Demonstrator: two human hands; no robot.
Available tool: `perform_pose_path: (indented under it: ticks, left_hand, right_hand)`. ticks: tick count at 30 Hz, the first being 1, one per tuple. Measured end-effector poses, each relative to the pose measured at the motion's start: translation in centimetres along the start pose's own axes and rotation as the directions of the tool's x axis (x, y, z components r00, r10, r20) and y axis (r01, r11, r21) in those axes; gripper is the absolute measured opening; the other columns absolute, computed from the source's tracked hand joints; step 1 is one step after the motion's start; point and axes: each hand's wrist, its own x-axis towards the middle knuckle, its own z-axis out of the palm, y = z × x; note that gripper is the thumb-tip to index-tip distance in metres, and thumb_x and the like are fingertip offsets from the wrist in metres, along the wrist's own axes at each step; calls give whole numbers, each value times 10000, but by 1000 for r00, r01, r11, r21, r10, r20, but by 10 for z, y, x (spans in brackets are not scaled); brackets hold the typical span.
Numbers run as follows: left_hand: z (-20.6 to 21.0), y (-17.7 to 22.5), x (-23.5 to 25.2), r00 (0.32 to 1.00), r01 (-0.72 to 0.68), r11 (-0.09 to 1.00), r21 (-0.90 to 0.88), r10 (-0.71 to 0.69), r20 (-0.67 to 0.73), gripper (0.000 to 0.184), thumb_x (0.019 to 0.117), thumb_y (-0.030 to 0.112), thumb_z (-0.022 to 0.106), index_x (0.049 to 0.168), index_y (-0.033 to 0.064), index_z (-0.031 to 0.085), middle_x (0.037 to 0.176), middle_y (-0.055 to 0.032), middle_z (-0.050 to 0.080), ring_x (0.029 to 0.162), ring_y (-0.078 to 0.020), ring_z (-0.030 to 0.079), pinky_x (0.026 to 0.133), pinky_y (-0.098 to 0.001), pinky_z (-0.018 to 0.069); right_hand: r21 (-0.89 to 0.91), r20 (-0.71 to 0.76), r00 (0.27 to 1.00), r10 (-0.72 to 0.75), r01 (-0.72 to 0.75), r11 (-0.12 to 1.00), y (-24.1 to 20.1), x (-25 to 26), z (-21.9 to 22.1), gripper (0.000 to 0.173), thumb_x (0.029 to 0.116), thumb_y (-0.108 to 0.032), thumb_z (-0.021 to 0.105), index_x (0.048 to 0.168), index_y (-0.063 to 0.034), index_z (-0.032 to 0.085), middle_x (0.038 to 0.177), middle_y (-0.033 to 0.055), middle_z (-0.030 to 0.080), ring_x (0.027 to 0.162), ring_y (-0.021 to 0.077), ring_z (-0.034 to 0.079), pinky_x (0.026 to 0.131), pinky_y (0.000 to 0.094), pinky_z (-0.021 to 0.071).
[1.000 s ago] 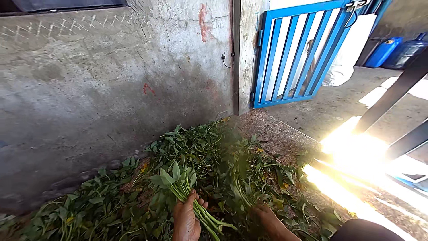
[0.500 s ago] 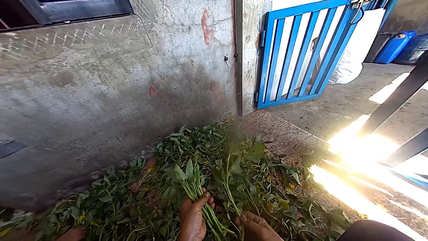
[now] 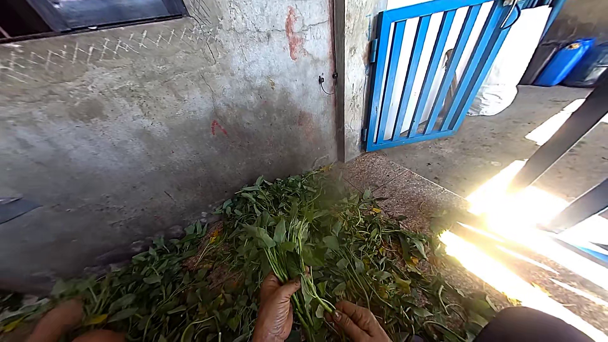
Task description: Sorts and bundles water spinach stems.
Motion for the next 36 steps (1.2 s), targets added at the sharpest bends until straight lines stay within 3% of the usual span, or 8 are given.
perform_pose_path:
  ticks: [4, 8, 11, 16, 19, 24, 30, 36]
  left_hand:
    - [4, 1, -3, 999, -29, 996, 78, 31, -17, 359, 742, -251, 635, 1062, -94, 590, 918, -176, 732, 806, -227, 738, 746, -360, 641]
    - [14, -8, -5, 999, -4, 991, 132, 10, -48, 361, 749, -213, 723, 1073, -101, 610, 923, -186, 730, 813, -224, 736, 740, -353, 641]
    - [17, -13, -3, 995, 4, 991, 132, 10, -102, 366, 732, -206, 748, 1057, -101, 616, 915, -191, 721, 816, -229, 726, 747, -355, 631]
    - [11, -6, 0, 973, 65, 994, 92, -43, -226, 276, 788, -174, 738, 1031, -97, 632, 891, -199, 722, 773, -239, 723, 703, -370, 629]
    - [8, -7, 1, 968, 122, 989, 87, -99, -232, 242, 791, -164, 731, 1007, -92, 647, 900, -200, 719, 787, -247, 716, 709, -374, 620]
    - [13, -5, -1, 965, 156, 985, 77, -135, -227, 305, 787, -169, 740, 1053, -88, 615, 906, -195, 718, 790, -243, 720, 709, -369, 621]
    - [12, -6, 0, 956, 218, 974, 63, -200, -215, 160, 910, -24, 721, 1028, -78, 627, 784, -166, 684, 659, -207, 673, 615, -339, 592]
    - [5, 2, 10, 937, 126, 992, 22, -112, -330, 157, 945, -8, 689, 1045, -69, 584, 734, -161, 649, 562, -245, 653, 534, -405, 609]
  right_hand:
    - [-3, 42, 998, 40, -40, 999, -1, 5, -4, 273, 1067, -245, 525, 1082, -23, 683, 855, -18, 649, 752, 30, 580, 710, 242, 494]
    - [-198, -6, 998, 62, -62, 978, -9, 25, 11, 643, 838, -382, 834, 1281, -14, 548, 883, 66, 656, 750, 168, 642, 710, 379, 573]
    - [-533, -162, 978, -128, 23, 846, -13, 31, 33, 546, 882, -299, 767, 1322, -18, 606, 1005, 142, 682, 819, 266, 680, 741, 473, 590]
    - [-612, -297, 815, -498, 238, 754, 6, 28, 50, 286, 981, -114, 594, 1223, -70, 739, 1072, 136, 700, 934, 162, 699, 791, 291, 605]
    - [-596, -257, 810, -527, 296, 747, 11, 32, 46, 282, 976, -130, 567, 1199, -43, 716, 1178, 137, 676, 1101, 184, 662, 928, 313, 578]
    - [-766, -162, 807, -569, 260, 587, 5, 40, 40, 367, 902, -180, 649, 1258, -132, 724, 1129, 110, 702, 1008, 228, 702, 785, 365, 618]
    - [-690, -30, 669, -742, 523, 500, 3, 36, 29, 220, 1042, -189, 535, 1124, -186, 738, 1266, 35, 688, 1272, 209, 588, 1098, 362, 481]
    - [-708, 189, 772, -607, 536, 460, -3, -8, 21, 171, 1060, -201, 532, 1042, -154, 695, 962, 23, 721, 1193, 250, 624, 1088, 426, 465]
